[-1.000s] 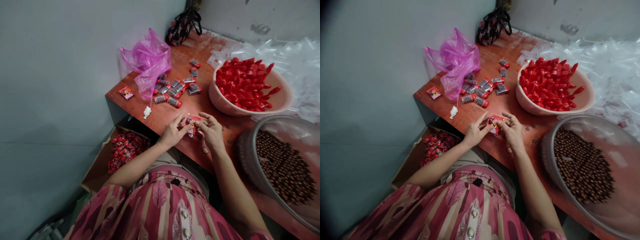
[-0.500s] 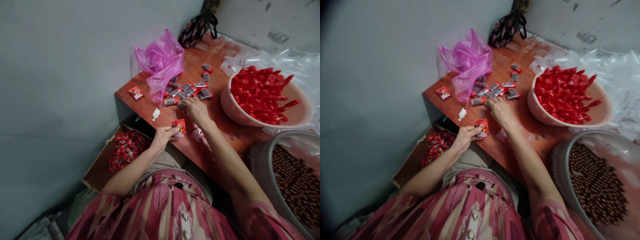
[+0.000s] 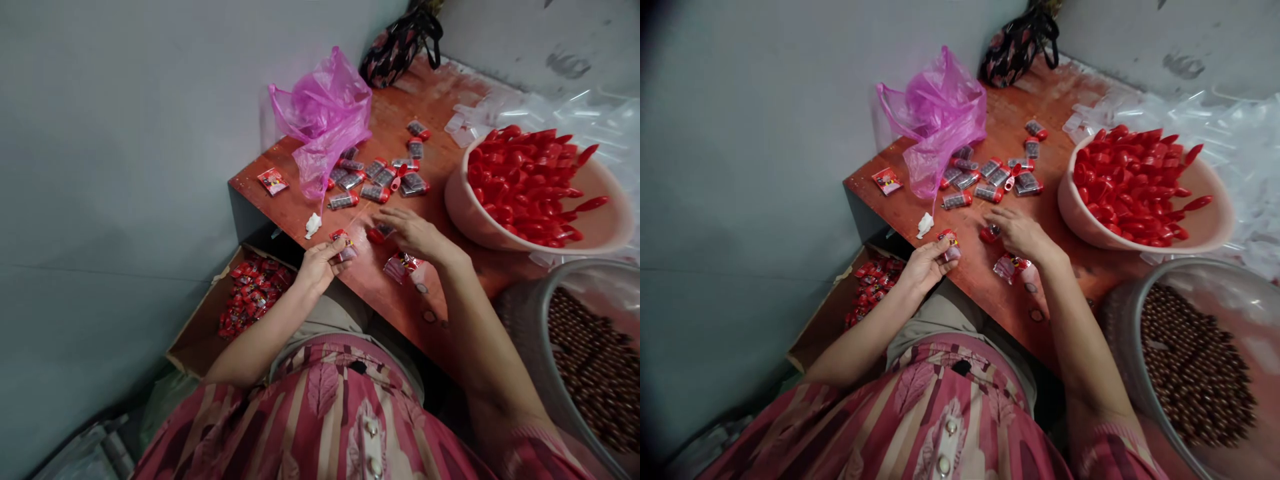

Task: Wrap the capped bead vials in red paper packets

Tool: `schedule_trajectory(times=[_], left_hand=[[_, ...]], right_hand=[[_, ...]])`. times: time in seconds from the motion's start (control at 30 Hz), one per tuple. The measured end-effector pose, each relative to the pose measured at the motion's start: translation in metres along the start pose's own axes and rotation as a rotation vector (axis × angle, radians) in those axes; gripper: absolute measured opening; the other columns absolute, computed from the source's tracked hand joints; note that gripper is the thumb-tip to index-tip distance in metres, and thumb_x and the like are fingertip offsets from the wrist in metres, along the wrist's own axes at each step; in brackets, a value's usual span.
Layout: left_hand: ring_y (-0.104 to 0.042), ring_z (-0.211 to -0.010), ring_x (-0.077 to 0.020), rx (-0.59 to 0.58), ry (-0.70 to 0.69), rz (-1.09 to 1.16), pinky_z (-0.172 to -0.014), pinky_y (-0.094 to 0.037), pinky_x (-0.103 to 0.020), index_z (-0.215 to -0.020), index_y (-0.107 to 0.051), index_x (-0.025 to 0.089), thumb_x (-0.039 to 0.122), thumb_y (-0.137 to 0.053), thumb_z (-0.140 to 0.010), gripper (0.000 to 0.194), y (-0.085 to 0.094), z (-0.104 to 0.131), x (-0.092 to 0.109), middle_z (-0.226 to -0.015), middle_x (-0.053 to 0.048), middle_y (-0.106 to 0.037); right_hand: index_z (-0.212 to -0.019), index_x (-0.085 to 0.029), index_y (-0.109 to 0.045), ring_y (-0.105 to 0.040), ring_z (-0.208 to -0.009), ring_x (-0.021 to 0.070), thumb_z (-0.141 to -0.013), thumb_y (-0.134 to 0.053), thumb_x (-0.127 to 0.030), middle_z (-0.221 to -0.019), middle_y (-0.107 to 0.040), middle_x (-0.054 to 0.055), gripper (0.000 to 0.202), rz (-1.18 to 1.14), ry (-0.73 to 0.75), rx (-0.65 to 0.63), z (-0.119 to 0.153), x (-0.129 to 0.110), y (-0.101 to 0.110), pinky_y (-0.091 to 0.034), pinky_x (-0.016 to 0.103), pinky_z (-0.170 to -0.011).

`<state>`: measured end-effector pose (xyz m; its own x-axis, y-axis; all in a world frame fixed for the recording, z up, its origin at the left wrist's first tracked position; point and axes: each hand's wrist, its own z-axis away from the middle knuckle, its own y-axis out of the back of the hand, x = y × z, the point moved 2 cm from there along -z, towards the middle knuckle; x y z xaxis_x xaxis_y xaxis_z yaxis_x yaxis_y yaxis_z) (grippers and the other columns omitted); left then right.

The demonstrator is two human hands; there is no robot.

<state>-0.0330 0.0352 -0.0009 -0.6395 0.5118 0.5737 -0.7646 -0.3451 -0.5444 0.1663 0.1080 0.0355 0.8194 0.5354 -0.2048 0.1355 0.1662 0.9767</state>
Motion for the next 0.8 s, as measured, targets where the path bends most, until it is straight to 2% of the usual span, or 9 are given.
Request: schedule_trajectory(times=[0.07,0.13,0.23,0.33,0.4,0.5,0.63,0.8], left_hand=[[-0.064,-0.054,-0.0093,0.010,0.006,0.033,-0.052,-0.056,-0.019,-0.075,-0.066,0.012,0.027,-0.080,-0.069,0.021,-0.003,-0.001,0.000,-0.065,-0.002,-0.068],[-0.065,-0.055,-0.0099,0.014,-0.001,0.074,-0.053,-0.056,-0.019,-0.077,-0.066,0.012,0.026,-0.079,-0.071,0.020,-0.006,-0.002,-0.001,-0.067,-0.002,-0.068],[-0.067,-0.057,-0.0113,0.029,-0.026,0.156,-0.057,-0.057,-0.021,-0.079,-0.065,0.012,0.024,-0.078,-0.073,0.018,-0.010,-0.003,-0.003,-0.068,-0.003,-0.069],[-0.068,-0.060,-0.0128,0.030,-0.053,0.217,-0.061,-0.058,-0.024,-0.081,-0.064,0.012,0.023,-0.077,-0.073,0.019,-0.016,-0.004,-0.007,-0.070,-0.003,-0.070],[-0.069,-0.061,-0.0137,0.009,-0.067,0.239,-0.063,-0.058,-0.025,-0.082,-0.064,0.012,0.023,-0.078,-0.072,0.021,-0.022,-0.004,-0.011,-0.071,-0.003,-0.070],[-0.068,-0.060,-0.0134,-0.036,-0.075,0.247,-0.064,-0.057,-0.025,-0.080,-0.063,0.012,0.024,-0.080,-0.070,0.023,-0.036,-0.003,-0.018,-0.070,-0.003,-0.069],[-0.066,-0.060,-0.0112,-0.121,-0.066,0.217,-0.063,-0.053,-0.023,-0.074,-0.061,0.012,0.025,-0.082,-0.067,0.026,-0.053,0.003,-0.028,-0.069,-0.002,-0.068],[-0.061,-0.057,-0.0087,-0.172,-0.089,0.133,-0.060,-0.047,-0.021,-0.069,-0.060,0.011,0.031,-0.085,-0.061,0.033,-0.064,0.009,-0.035,-0.065,0.000,-0.065]], right_hand=[[-0.125,-0.019,-0.060,-0.054,-0.116,0.0269,-0.086,-0.044,-0.009,-0.128,-0.061,0.013,0.043,0.024,0.000,-0.041,0.000,0.000,-0.007,-0.046,0.036,-0.088],[-0.118,-0.017,-0.063,-0.059,-0.103,0.0287,-0.089,-0.045,-0.016,-0.114,-0.064,0.016,0.035,0.079,-0.122,-0.045,0.000,0.000,-0.011,-0.047,0.035,-0.076],[-0.106,-0.014,-0.064,-0.063,-0.086,0.0267,-0.088,-0.051,-0.024,-0.101,-0.066,0.016,0.024,-0.019,-0.271,0.049,0.013,-0.010,-0.009,-0.044,0.032,-0.065],[-0.092,-0.016,-0.061,-0.061,-0.066,0.0195,-0.088,-0.055,-0.039,-0.077,-0.067,0.007,0.025,-0.491,-0.322,0.214,0.043,-0.033,-0.008,-0.043,0.028,-0.057],[-0.090,-0.018,-0.058,-0.057,-0.053,0.0156,-0.086,-0.056,-0.049,-0.063,-0.062,0.001,0.031,-0.888,-0.364,0.242,0.064,-0.051,-0.013,-0.044,0.025,-0.050],[-0.091,-0.019,-0.057,-0.057,-0.047,0.0135,-0.083,-0.061,-0.050,-0.058,-0.061,-0.002,0.033,-1.193,-0.459,0.283,0.086,-0.073,-0.026,-0.047,0.024,-0.047],[-0.092,-0.018,-0.061,-0.058,-0.049,0.0125,-0.081,-0.064,-0.047,-0.058,-0.061,-0.003,0.032,-1.234,-0.529,0.377,0.092,-0.078,-0.038,-0.049,0.023,-0.048],[-0.090,-0.017,-0.061,-0.057,-0.048,0.0116,-0.080,-0.066,-0.046,-0.057,-0.062,-0.003,0.030,-1.287,-0.514,0.398,0.093,-0.071,-0.042,-0.049,0.022,-0.047]])
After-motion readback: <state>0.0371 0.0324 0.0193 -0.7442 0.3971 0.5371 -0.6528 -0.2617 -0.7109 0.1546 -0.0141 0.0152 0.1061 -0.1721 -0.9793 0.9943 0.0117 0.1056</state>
